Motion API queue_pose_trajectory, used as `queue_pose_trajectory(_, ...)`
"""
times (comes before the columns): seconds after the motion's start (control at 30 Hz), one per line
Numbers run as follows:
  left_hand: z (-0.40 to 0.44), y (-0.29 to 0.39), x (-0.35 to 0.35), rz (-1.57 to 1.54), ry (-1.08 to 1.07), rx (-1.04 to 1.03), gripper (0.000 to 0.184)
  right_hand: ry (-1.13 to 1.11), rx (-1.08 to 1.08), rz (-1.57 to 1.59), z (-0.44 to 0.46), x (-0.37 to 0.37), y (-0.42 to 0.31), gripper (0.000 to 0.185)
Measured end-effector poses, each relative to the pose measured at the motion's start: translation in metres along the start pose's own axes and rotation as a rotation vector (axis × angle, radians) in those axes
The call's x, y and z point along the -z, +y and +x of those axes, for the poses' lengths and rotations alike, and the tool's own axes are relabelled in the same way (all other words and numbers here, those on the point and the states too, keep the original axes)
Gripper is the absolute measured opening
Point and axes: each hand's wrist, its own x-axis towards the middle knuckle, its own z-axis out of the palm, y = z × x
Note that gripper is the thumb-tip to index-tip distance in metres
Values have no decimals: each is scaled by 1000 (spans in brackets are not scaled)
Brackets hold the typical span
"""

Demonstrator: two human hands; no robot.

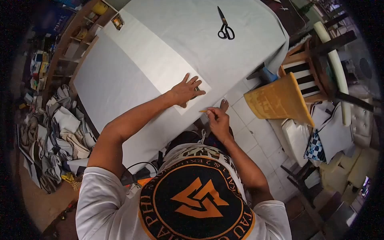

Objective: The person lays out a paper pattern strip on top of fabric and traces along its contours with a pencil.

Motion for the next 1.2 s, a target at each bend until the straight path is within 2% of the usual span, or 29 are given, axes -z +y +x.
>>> queue_pose_trajectory(0.07,5,0,0,23,17,-9,114,-27,-6,-30,4,-12,6,18)
queue_pose_trajectory(0.2,17,5,-5,34,23,-5,123,-64,51,-17,12,-34,-1,17)
queue_pose_trajectory(0.4,21,10,2,46,-39,-9,126,-137,94,-127,11,-44,-1,15)
queue_pose_trajectory(0.93,29,12,3,21,-36,-5,128,-130,142,-159,10,-50,4,12)
queue_pose_trajectory(1.13,31,14,6,7,-54,0,126,-145,61,-178,11,-47,12,13)
queue_pose_trajectory(1.2,30,14,5,8,-41,-5,126,-127,100,-182,11,-48,12,14)
